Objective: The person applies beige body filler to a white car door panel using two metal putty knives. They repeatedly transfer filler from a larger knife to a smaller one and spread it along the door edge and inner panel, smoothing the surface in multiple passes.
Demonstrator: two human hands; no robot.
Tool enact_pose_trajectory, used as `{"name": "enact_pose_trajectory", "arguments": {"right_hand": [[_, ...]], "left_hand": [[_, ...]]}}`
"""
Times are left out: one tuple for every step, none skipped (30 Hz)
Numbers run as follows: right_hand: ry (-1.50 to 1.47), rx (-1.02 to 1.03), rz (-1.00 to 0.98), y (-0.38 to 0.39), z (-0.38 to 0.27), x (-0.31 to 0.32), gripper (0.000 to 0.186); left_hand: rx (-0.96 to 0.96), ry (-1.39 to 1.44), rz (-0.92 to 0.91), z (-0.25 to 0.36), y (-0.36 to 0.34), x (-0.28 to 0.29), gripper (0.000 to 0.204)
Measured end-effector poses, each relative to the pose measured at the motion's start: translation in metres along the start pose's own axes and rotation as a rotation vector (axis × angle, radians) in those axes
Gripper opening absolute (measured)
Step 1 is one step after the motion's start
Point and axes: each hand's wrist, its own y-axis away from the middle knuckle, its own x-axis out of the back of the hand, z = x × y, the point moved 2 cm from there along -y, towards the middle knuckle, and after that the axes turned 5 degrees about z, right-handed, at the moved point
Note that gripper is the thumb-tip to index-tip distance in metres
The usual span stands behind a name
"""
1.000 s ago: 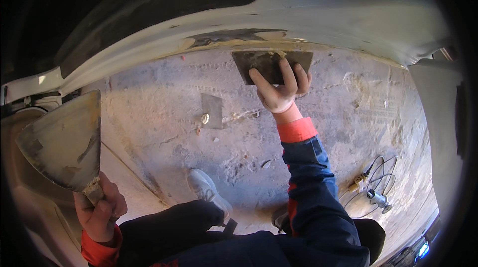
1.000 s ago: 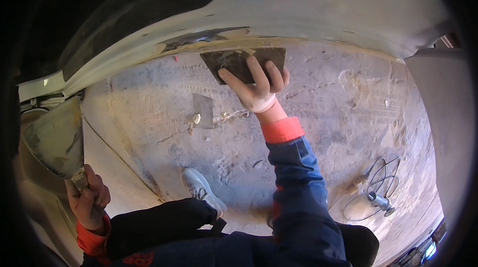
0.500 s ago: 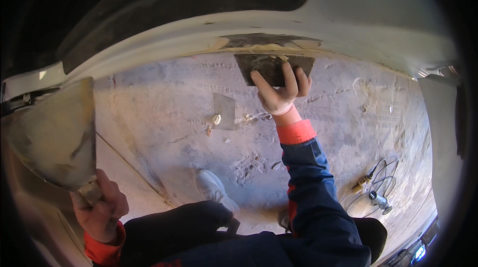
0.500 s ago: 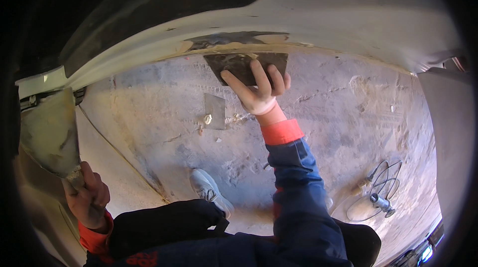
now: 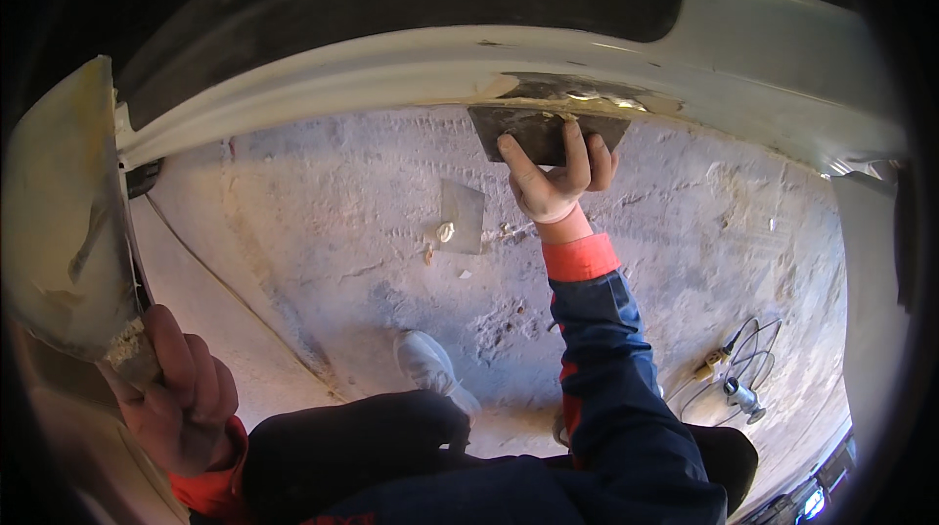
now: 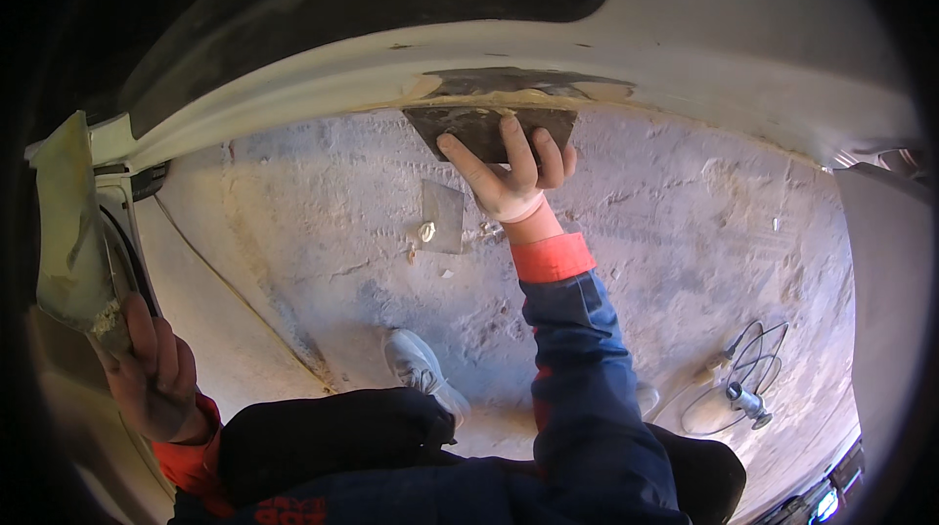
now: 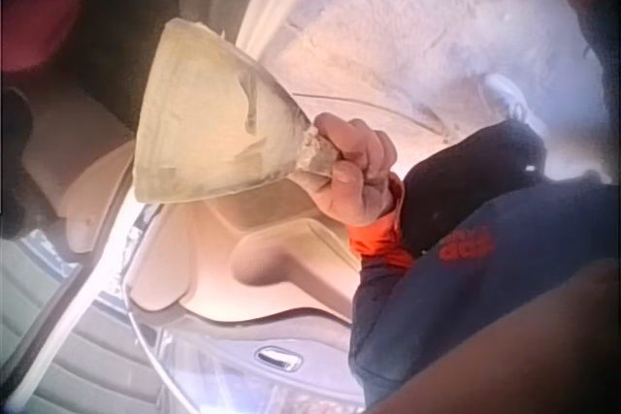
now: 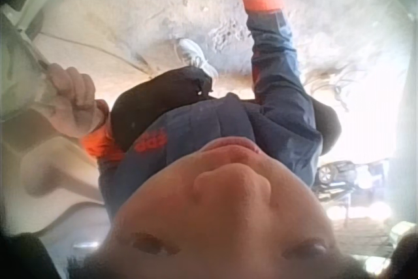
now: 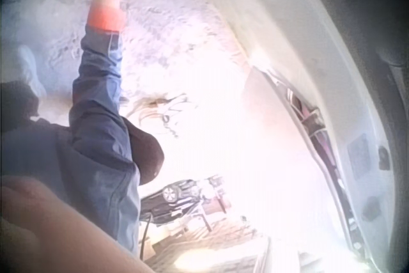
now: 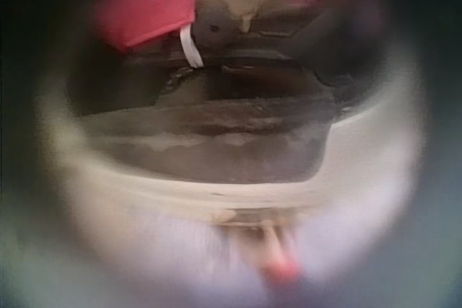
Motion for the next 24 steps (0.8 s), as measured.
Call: {"name": "enact_pose_trajectory", "arguments": {"right_hand": [[-0.012,0.002,-0.01,0.002,0.0,0.004,0.038],[-0.023,-0.007,-0.026,0.003,-0.001,0.009,0.038],[-0.045,-0.012,-0.019,0.002,-0.002,0.014,0.039],[-0.067,-0.023,-0.012,0.001,-0.004,0.017,0.039],[-0.097,-0.006,0.017,-0.002,-0.007,0.019,0.039],[-0.124,0.006,0.046,-0.005,-0.012,0.019,0.039],[-0.149,0.018,0.074,-0.008,-0.016,0.019,0.039],[-0.167,0.027,0.037,-0.011,-0.02,0.016,0.04],[-0.154,0.016,0.053,-0.014,-0.027,0.01,0.039],[-0.133,0.012,0.06,-0.015,-0.032,0.004,0.039],[-0.119,0.017,0.066,-0.015,-0.036,-0.003,0.038],[-0.092,0.009,0.063,-0.015,-0.037,-0.009,0.037],[-0.068,0.006,0.053,-0.013,-0.039,-0.013,0.036],[-0.043,0.016,0.042,-0.011,-0.04,-0.016,0.036],[-0.043,0.006,0.023,-0.008,-0.04,-0.016,0.035],[-0.043,0.009,0.006,-0.006,-0.04,-0.015,0.035],[-0.049,0.001,-0.001,-0.003,-0.039,-0.012,0.035],[-0.068,-0.014,-0.039,-0.001,-0.04,-0.008,0.034],[-0.081,-0.017,-0.041,0.0,-0.042,-0.004,0.035],[-0.093,-0.022,-0.043,0.001,-0.044,0.001,0.035],[-0.108,-0.035,-0.021,0.001,-0.047,0.004,0.035],[-0.133,-0.016,0.015,0.0,-0.051,0.006,0.036],[-0.143,-0.008,0.022,-0.002,-0.055,0.006,0.037],[-0.15,-0.001,0.027,-0.004,-0.058,0.004,0.038]], "left_hand": [[-0.02,0.001,-0.009,0.001,0.0,0.001,0.065],[-0.002,0.009,0.0,0.0,0.001,0.001,0.064],[-0.004,0.014,-0.006,0.0,0.001,0.001,0.064],[-0.006,0.016,-0.011,0.0,0.002,0.001,0.064],[-0.004,0.016,-0.011,0.0,0.002,0.0,0.064],[-0.001,0.016,-0.012,0.0,0.002,-0.001,0.063],[0.004,0.017,-0.015,0.0,0.002,-0.003,0.063],[0.002,0.019,-0.021,0.001,0.002,-0.004,0.062],[-0.002,0.021,-0.029,0.001,0.002,-0.005,0.062],[-0.007,0.023,-0.038,0.003,0.002,-0.006,0.061],[-0.006,0.027,-0.045,0.004,0.002,-0.006,0.06],[-0.003,0.03,-0.05,0.006,0.001,-0.006,0.06],[0.001,0.034,-0.054,0.007,0.002,-0.006,0.059],[0.003,0.043,-0.058,0.009,0.002,-0.005,0.059],[0.002,0.053,-0.062,0.011,0.002,-0.004,0.058],[0.0,0.064,-0.064,0.012,0.003,-0.003,0.058],[-0.003,0.064,-0.063,0.013,0.003,-0.001,0.057],[-0.006,0.065,-0.062,0.014,0.003,0.0,0.057],[-0.016,0.072,-0.073,0.015,0.004,0.001,0.056],[-0.002,0.07,-0.073,0.015,0.004,0.002,0.057],[0.004,0.074,-0.084,0.015,0.004,0.003,0.057],[0.011,0.077,-0.094,0.014,0.004,0.004,0.057],[0.025,0.07,-0.078,0.014,0.004,0.004,0.057],[0.04,0.064,-0.065,0.014,0.004,0.004,0.058]]}}
